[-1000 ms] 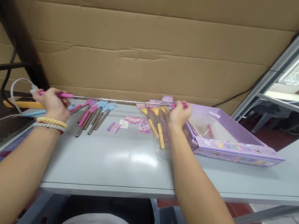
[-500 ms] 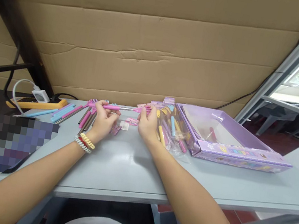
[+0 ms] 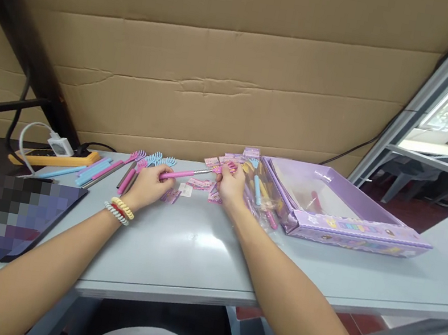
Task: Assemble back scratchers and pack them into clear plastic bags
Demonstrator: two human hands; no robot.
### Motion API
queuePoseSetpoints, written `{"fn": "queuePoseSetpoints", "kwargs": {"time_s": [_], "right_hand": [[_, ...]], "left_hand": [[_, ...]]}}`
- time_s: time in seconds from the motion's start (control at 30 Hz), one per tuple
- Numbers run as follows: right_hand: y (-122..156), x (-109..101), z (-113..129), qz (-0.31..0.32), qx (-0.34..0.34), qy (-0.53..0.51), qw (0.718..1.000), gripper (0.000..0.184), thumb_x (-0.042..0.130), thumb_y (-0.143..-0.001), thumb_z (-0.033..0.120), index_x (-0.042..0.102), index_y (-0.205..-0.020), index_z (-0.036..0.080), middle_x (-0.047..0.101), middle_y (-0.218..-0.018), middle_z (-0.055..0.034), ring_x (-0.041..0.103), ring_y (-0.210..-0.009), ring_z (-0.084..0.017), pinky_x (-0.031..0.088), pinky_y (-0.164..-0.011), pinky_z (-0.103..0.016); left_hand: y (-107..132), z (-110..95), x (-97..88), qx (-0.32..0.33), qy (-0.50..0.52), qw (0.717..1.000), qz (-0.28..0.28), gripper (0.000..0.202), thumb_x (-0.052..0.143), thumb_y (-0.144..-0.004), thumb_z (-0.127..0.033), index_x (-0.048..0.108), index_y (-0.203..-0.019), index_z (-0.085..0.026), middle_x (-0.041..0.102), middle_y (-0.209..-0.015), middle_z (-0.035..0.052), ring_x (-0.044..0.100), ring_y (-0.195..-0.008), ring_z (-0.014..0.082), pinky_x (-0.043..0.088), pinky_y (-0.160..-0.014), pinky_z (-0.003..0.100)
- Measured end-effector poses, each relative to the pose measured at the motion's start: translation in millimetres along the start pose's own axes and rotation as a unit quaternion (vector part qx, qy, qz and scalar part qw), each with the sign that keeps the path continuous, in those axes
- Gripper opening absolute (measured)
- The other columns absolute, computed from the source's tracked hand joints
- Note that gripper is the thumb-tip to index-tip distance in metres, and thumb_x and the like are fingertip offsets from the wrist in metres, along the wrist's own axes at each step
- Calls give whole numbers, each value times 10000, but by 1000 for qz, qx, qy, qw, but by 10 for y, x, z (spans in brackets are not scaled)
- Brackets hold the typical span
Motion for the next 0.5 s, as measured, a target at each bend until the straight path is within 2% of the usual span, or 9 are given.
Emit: {"fn": "queuePoseSetpoints", "kwargs": {"time_s": [0.1, 0.2, 0.37, 0.43, 0.5], "right_hand": [[-19, -24, -7, 22, 24, -41, 999, 246, 631, -737, 305, 408, -694, 212, 484, -426, 89, 353, -277, -54, 208, -284, -177], [0, -9, -27, 62, 79, -92, 991, 249, 664, -708, 314, 450, -671, 192, 512, -441, 71, 389, -298, -52, 245, -293, -175], [142, 145, -128, 213, 142, -69, 964, 225, 678, -705, 341, 593, -793, 152, 553, -479, 43, 467, -346, -76, 297, -309, -180], [178, 183, -164, 246, 151, -64, 955, 242, 654, -737, 368, 605, -825, 148, 585, -514, 24, 499, -372, -86, 317, -321, -181], [182, 187, -184, 247, 171, -64, 952, 250, 605, -785, 386, 602, -855, 146, 626, -566, -3, 527, -396, -93, 324, -325, -179]], "left_hand": [[19, -59, 3, 21, -33, 999, 11, 174, 480, -738, -237, 631, -804, -182, 596, -580, -16, 528, -555, 145, 381, -578, 263], [15, -67, 45, 52, -50, 996, 42, 190, 465, -789, -281, 628, -805, -185, 613, -595, -8, 535, -567, 148, 377, -579, 265], [33, -110, 150, 120, -62, 986, 95, 239, 430, -836, -349, 610, -829, -193, 610, -630, 1, 542, -605, 155, 384, -598, 271], [26, -111, 135, 136, -86, 983, 94, 228, 457, -812, -355, 611, -855, -193, 621, -698, 12, 548, -646, 165, 392, -613, 279], [0, -81, 77, 149, -100, 980, 82, 235, 500, -766, -338, 611, -912, -190, 639, -818, 28, 565, -731, 177, 413, -672, 293]]}}
Point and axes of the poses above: each hand's wrist, its own y-axis away from the middle knuckle, its own x-axis out of the palm, z = x × y, the point moved 4 cm from there along -y, towards the middle knuckle
